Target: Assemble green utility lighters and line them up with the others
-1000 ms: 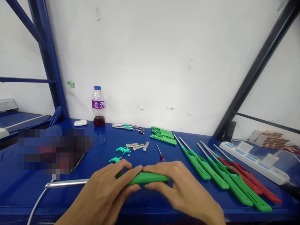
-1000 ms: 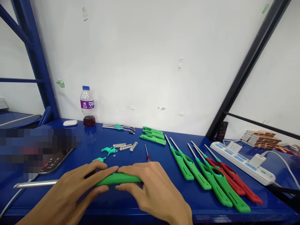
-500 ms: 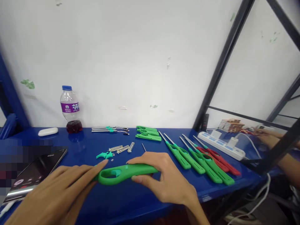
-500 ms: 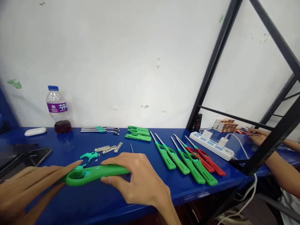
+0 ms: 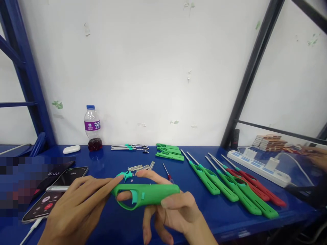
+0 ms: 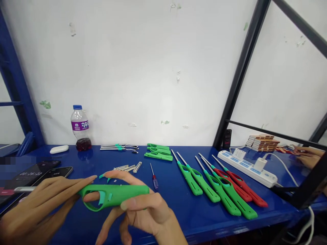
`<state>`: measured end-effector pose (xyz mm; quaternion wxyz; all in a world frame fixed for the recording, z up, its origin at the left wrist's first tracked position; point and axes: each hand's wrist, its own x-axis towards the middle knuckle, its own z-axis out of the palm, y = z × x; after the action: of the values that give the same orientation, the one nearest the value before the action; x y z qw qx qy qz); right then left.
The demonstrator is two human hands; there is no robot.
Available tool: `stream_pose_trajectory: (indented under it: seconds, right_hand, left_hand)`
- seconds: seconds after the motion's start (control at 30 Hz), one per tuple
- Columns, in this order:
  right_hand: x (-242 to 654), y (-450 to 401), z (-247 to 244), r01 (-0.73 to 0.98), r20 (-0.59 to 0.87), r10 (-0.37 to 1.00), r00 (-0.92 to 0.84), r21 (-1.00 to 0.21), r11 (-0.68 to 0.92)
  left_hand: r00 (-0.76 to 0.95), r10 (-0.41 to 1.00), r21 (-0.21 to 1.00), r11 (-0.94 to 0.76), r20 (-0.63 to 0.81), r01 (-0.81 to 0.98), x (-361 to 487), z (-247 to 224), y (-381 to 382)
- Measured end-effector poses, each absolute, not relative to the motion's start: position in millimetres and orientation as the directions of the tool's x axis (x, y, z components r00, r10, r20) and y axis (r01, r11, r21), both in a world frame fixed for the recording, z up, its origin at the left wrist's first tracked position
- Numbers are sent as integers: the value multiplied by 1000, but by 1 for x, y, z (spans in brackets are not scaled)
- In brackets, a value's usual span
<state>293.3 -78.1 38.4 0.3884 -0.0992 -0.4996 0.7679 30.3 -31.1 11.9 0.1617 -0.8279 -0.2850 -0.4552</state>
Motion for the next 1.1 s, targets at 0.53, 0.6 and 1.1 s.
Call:
stream_pose_trajectory:
  seconds: [0.53,0.6,1.1]
  right_hand:
    - [332,-88,53,-357,327,911,249,-844,401]
    - [334,-95,60,-355,334,908,253,-841,409]
    - [360,-94,65,-144,368,805,465,-866,479]
  left_hand:
    - [500,391,90,-847,773,524,65,-8,-25]
    - [523,414,90,-840,745,535,66,-8,-24]
    - [496,482,124,-795,722,594,59,-19,-18]
